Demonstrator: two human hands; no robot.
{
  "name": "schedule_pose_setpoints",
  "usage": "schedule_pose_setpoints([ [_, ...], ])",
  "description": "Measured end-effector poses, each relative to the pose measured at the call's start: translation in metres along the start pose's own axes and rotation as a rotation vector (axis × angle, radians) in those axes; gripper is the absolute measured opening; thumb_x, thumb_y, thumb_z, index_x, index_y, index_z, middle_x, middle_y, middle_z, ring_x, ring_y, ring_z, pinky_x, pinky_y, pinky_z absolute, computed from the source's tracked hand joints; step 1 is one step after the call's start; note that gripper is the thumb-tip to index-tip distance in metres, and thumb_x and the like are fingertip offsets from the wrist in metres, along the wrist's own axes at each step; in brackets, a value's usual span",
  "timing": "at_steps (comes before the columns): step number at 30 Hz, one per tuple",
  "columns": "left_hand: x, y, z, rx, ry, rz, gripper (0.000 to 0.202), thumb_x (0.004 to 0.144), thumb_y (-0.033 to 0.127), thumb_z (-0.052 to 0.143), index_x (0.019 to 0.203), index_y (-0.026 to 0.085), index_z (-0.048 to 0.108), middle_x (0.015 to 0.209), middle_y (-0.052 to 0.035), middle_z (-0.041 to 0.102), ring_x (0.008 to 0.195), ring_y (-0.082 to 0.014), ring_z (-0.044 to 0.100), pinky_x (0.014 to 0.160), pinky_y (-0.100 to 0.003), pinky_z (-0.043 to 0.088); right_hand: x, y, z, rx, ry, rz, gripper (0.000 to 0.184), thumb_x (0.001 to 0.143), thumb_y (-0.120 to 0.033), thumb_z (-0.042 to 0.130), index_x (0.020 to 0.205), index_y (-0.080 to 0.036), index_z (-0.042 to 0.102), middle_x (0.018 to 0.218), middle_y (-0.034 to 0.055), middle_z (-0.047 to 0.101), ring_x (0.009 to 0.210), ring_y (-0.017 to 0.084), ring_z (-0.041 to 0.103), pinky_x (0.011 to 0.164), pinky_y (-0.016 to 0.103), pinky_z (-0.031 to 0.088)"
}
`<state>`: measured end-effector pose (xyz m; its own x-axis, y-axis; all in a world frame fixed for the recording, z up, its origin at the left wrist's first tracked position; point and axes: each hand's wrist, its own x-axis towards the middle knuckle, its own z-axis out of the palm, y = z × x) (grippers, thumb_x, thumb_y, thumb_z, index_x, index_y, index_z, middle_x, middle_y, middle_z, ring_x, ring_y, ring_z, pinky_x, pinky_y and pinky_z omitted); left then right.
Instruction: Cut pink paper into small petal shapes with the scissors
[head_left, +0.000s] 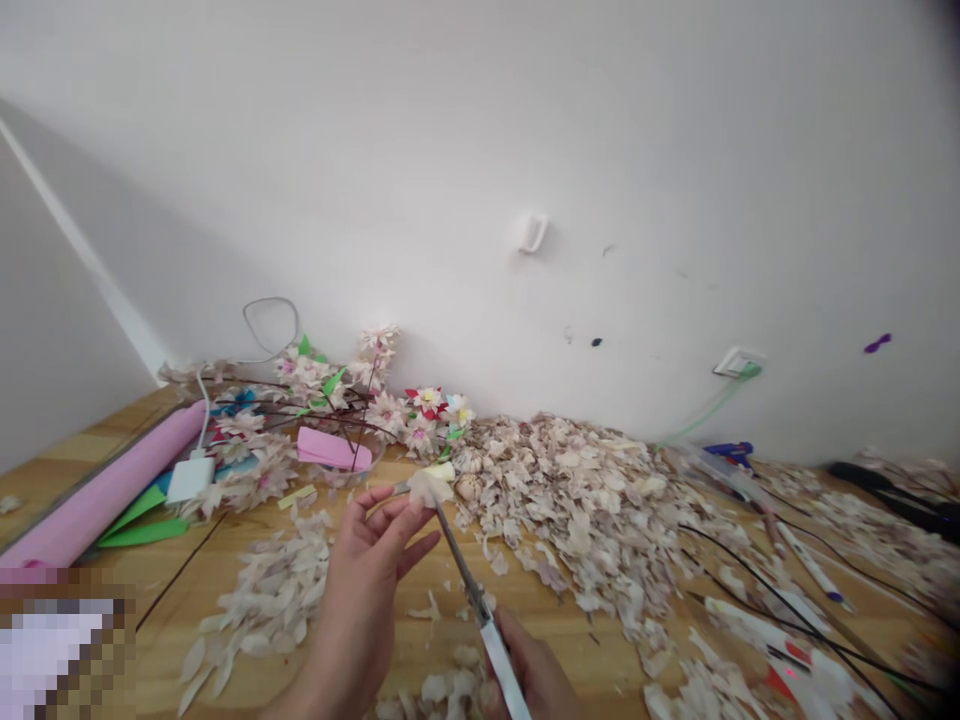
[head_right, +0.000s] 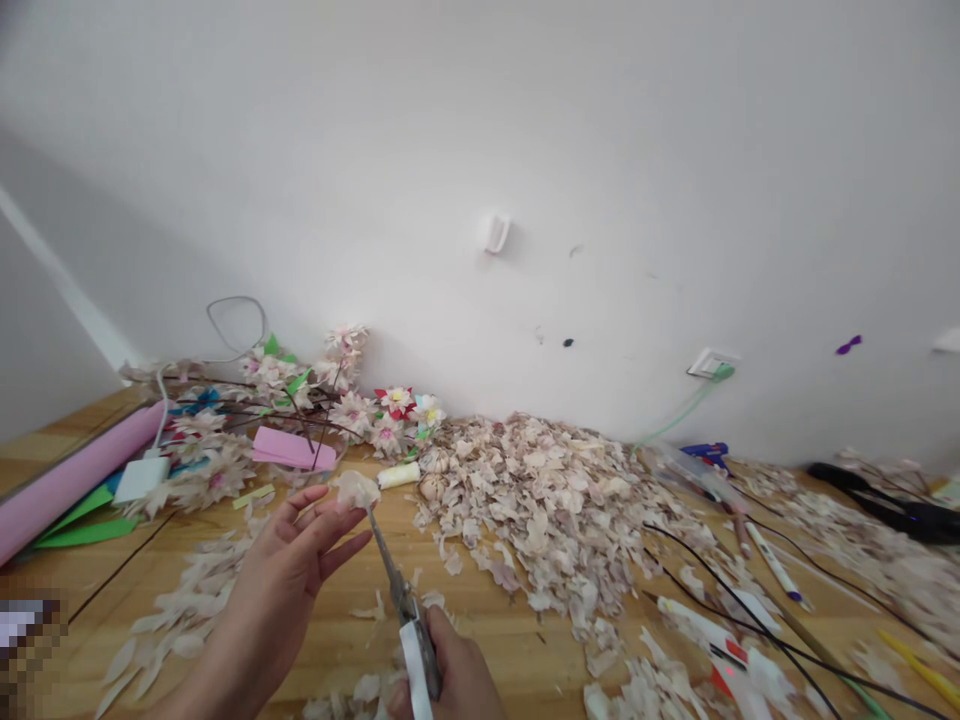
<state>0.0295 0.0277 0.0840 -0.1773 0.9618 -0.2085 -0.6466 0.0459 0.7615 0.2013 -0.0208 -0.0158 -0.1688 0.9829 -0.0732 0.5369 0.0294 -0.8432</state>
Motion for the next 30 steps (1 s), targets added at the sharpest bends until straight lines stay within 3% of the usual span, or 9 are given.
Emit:
schedule_pose_setpoints([
  [6,-0.001,0.001,0.0,0.004,-0.01,0.004,0.038,0.064,0.017,0.076,0.091,0.02,0.05,0.073,0.0006,0.067,0.071,-0.0137,0.066,0.067,-0.029,0.057,-0.001,-0.006,0.001,0.013,0.022,-0.032,0.013,0.063,-0.02,0.047,0.072,-0.025,0.04,0.056,-0.0066,0.038,0.052,0.013,0.035,0.048,0.024,0.027],
  [25,-0.002,0.003,0.003,0.029,0.025,0.026,0.03,0.07,0.014,0.069,0.091,0.022,0.048,0.078,0.0007,0.062,0.073,-0.0151,0.066,0.064,-0.029,0.058,0.001,-0.003,0.002,0.003,0.036,-0.057,0.014,0.067,-0.031,0.053,0.071,-0.024,0.042,0.056,-0.0064,0.038,0.052,0.012,0.035,0.047,0.023,0.026],
  [28,-0.001,0.004,0.002,0.035,0.01,0.027,0.034,0.067,0.016,0.071,0.091,0.022,0.048,0.078,0.0009,0.062,0.071,-0.0154,0.066,0.064,-0.031,0.058,-0.003,-0.003,0.0,-0.007,0.037,-0.062,0.012,0.067,-0.028,0.052,0.078,-0.023,0.049,0.059,-0.0053,0.043,0.053,0.013,0.038,0.049,0.023,0.03],
  [30,0.0,0.006,0.002,0.058,-0.005,0.027,0.037,0.065,0.018,0.073,0.092,0.023,0.048,0.078,0.0015,0.062,0.07,-0.0152,0.065,0.064,-0.031,0.058,-0.01,-0.005,0.0,-0.018,0.07,-0.067,0.025,0.069,-0.028,0.051,0.093,-0.022,0.055,0.066,-0.0017,0.052,0.059,0.016,0.046,0.055,0.025,0.037],
])
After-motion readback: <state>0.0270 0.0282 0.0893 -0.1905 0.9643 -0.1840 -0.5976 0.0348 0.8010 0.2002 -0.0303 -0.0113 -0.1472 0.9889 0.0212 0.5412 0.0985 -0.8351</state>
